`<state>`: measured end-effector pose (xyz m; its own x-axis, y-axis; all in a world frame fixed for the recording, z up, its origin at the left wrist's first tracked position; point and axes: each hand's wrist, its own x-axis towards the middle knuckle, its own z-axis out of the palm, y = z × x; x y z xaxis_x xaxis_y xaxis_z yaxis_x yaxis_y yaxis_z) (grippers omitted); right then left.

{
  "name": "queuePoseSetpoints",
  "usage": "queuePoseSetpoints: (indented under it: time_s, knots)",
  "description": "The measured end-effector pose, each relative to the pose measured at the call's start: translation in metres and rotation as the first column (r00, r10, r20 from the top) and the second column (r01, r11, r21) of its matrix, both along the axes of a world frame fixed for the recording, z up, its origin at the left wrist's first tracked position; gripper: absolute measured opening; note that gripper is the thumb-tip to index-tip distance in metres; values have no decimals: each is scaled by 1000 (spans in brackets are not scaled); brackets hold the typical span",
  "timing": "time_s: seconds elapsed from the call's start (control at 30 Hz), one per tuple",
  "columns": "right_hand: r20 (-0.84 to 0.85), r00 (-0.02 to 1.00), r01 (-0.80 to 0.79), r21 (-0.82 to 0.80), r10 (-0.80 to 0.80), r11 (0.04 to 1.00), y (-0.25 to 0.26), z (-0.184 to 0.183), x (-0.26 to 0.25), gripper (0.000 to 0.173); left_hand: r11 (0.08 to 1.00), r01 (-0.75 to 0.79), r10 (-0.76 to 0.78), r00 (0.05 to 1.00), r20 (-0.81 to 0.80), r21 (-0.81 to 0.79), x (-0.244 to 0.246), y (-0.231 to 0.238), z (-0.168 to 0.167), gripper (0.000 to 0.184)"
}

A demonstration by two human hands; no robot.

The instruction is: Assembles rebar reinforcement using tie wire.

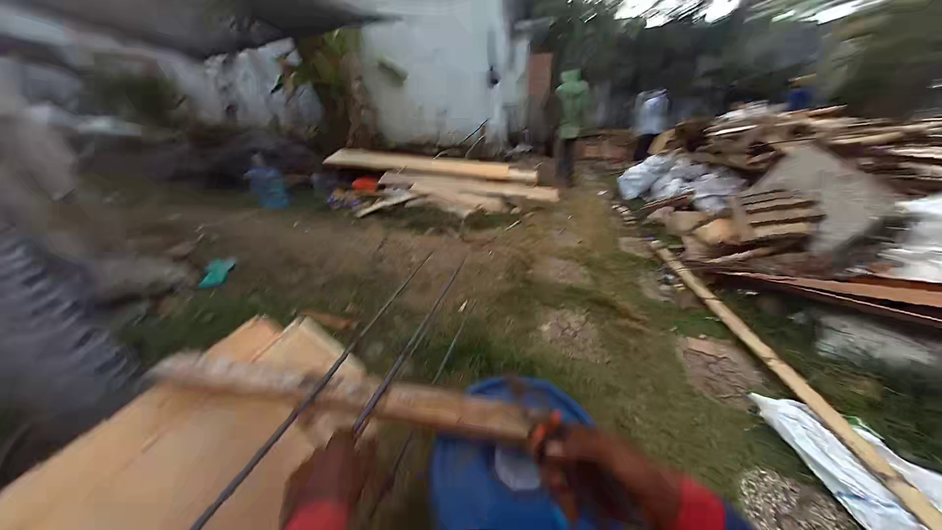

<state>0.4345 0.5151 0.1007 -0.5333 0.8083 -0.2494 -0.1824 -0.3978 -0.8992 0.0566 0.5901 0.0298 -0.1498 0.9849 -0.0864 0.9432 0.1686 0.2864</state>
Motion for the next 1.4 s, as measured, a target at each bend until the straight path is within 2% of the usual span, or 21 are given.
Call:
queuePoseSetpoints:
  time_s: [0.07,0.13,0.23,0.3,0.37,0.43,0.5,0.6,0.67,0.83,1.1,1.17,1.27,1.33,1.4]
  knots:
    - [200,978,-64,47,53,997,30,13,-12,30,991,-63,67,997,29,-117,1,-5,12,62]
    - [503,857,-218,151,115,964,67,24,-32,37,984,-124,135,988,75,-129,-3,-4,8,53]
    - [790,569,-519,132,227,844,115,53,-74,34,990,-135,138,982,129,-34,-8,-7,-1,43]
    - [918,326,-667,52,228,743,142,68,-105,30,992,-122,127,981,149,-41,-10,-5,-1,43]
    - [991,68,-802,-15,116,597,160,74,-137,27,991,-109,121,980,160,-84,-12,-3,-2,43]
    - [981,-154,-902,-92,-116,422,166,78,-170,25,991,-102,115,980,162,-85,-14,-3,-3,41]
    - [930,-281,-932,-205,-239,300,171,77,-197,31,991,-104,116,982,151,-86,-14,-3,-3,40]
    - [879,-409,-905,-357,-243,232,175,72,-227,36,992,-98,108,984,139,-78,-13,-3,-4,41]
    - [866,-438,-895,-395,-242,207,177,69,-237,33,993,-95,105,983,151,-74,-13,-3,-2,40]
    - [875,-421,-906,-393,-238,158,181,68,-241,36,994,-83,92,984,154,-67,-15,-3,-4,35]
    - [854,-448,-894,-420,-266,159,179,64,-251,34,991,-93,108,981,162,-99,-15,-2,-3,35]
    - [840,-461,-887,-429,-286,171,180,65,-255,32,991,-94,109,981,159,-96,-14,-1,-4,34]
    - [800,-466,-884,-439,-378,162,181,66,-256,20,990,-97,112,982,151,-105,-14,0,-4,34]
    - [776,-452,-888,-437,-440,140,182,66,-255,26,990,-99,114,982,153,-105,-14,-1,-3,34]
    - [775,-469,-876,-467,-424,117,182,69,-258,28,990,-101,115,982,151,-98,-14,-1,-4,34]
